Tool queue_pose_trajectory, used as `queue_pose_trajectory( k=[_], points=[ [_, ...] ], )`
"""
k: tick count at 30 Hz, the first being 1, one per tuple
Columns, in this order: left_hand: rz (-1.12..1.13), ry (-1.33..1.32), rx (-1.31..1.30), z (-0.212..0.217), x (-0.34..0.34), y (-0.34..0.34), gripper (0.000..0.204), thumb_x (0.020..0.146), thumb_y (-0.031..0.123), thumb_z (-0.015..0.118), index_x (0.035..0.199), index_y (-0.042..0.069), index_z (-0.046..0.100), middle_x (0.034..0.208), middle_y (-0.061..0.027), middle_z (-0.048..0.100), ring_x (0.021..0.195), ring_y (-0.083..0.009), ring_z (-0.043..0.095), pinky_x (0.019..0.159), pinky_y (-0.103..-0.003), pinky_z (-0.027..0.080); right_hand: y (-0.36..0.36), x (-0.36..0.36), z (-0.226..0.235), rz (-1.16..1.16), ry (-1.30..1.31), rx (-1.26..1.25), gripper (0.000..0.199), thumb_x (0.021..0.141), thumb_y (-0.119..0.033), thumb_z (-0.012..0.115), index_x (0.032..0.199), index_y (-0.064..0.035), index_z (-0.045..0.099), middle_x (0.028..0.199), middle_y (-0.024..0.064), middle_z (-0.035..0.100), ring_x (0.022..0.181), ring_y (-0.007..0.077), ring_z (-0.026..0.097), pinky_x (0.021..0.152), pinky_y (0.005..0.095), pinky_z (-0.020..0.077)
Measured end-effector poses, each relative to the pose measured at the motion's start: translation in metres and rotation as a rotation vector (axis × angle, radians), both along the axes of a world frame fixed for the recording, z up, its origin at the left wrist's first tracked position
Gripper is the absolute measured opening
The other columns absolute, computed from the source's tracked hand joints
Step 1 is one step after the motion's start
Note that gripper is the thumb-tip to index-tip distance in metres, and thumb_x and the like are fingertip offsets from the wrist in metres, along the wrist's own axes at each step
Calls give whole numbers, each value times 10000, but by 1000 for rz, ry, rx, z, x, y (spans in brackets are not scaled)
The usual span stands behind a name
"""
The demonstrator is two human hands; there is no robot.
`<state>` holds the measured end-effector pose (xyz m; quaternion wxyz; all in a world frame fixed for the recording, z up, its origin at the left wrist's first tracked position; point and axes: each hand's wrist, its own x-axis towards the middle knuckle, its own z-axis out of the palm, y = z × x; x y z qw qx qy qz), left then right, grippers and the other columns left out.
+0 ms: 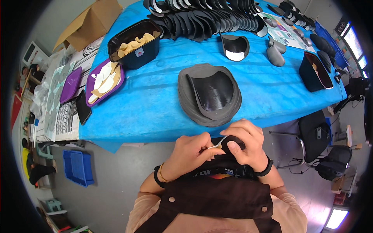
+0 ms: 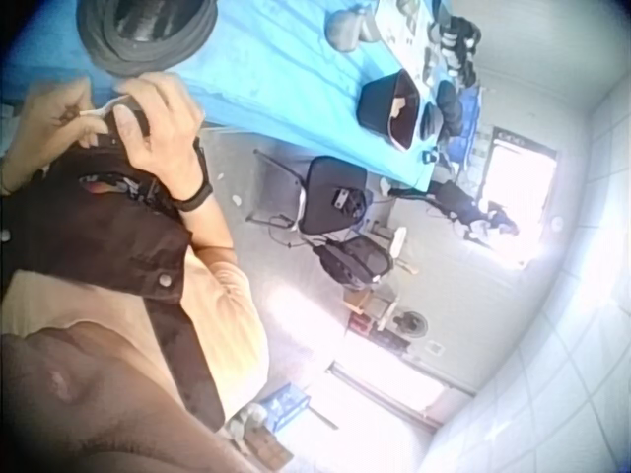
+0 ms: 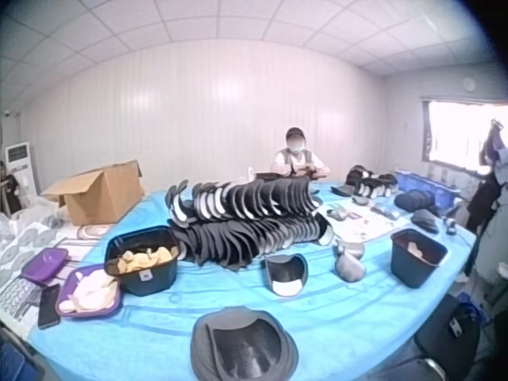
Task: Apply small white adhesive strips to black shoe components.
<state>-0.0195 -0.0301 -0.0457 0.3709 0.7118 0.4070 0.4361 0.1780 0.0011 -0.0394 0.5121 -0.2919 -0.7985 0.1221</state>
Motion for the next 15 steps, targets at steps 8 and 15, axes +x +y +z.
queue_pose_trajectory(
  k=[8, 15],
  points=[
    [-234, 297, 197, 8, -11, 10, 354, 827, 285, 750, 740, 56, 495, 655, -56, 552, 557, -252, 554, 501, -341, 428, 0, 10, 21, 257, -229, -399, 102, 771, -145, 706, 714, -76, 658, 606, 34, 579, 576, 207, 585, 513, 320, 437],
    [-175, 258, 232, 8, -11, 16, 304, 752, 258, 815, 719, 69, 579, 615, -25, 611, 527, -175, 600, 480, -284, 428, 1, 11, 20, 290, -224, -482, 97, 805, -152, 714, 759, -74, 681, 637, 63, 617, 576, 261, 596, 521, 337, 446]
  ],
)
